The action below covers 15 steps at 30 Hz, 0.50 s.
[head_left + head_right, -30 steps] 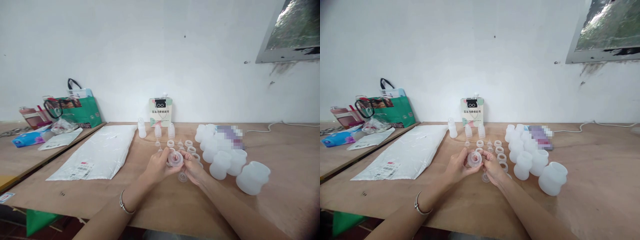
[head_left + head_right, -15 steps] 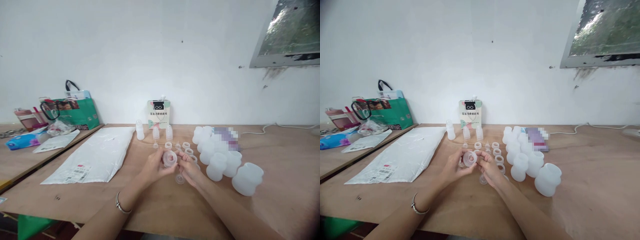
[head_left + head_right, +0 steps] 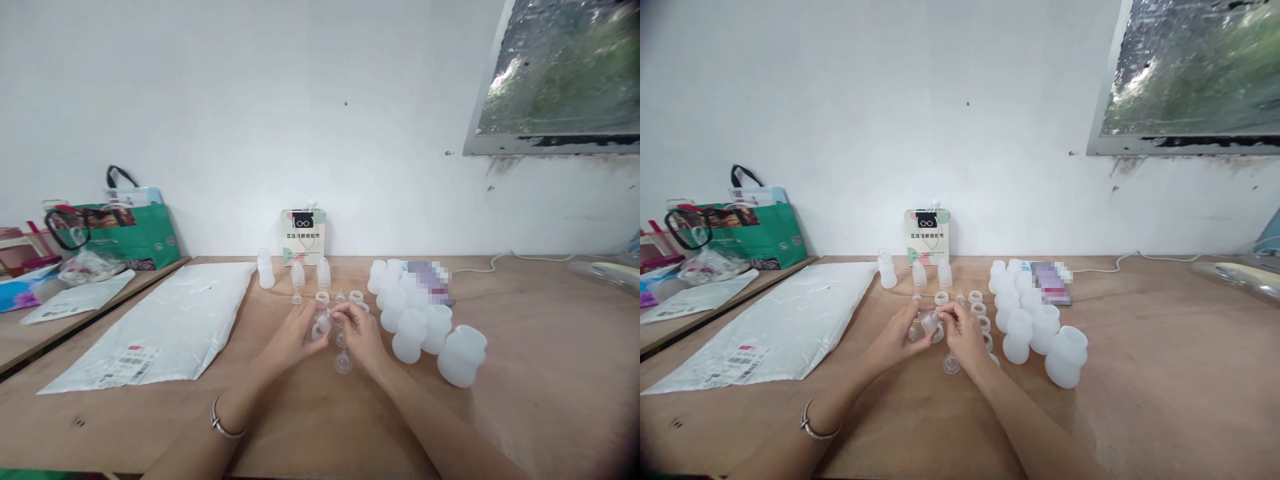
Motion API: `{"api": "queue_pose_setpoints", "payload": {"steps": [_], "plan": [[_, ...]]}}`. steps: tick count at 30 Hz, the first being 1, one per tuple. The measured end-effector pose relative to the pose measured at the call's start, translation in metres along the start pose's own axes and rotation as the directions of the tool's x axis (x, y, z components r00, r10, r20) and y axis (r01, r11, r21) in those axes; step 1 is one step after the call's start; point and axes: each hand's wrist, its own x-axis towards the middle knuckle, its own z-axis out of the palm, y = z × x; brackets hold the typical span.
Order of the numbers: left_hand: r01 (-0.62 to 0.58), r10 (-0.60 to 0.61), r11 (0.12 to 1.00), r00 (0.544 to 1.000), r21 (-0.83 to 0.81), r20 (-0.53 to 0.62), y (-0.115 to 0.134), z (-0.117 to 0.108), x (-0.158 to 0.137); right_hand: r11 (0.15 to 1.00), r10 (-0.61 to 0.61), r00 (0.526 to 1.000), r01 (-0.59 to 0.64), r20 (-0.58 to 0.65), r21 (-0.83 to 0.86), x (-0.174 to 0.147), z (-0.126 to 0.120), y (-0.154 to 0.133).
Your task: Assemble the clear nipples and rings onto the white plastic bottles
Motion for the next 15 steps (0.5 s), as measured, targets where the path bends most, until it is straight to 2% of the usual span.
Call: {"api": "queue_pose_setpoints", "payload": {"steps": [8,15], "plan": [[-0.062,0.060,0.995,0.998,0.077,0.029,-0.007,-0.002,0.001,0.997,-0.038,0.999,0.040,0.029,-0.071,-0.001,0.001,0.001],[-0.007,0.003,0.998,0.998,0.059,0.065,-0.012,0.002,0.000,0.957,-0.217,0.976,0.219,0.032,-0.190,0.000,0.003,0.005]]}}
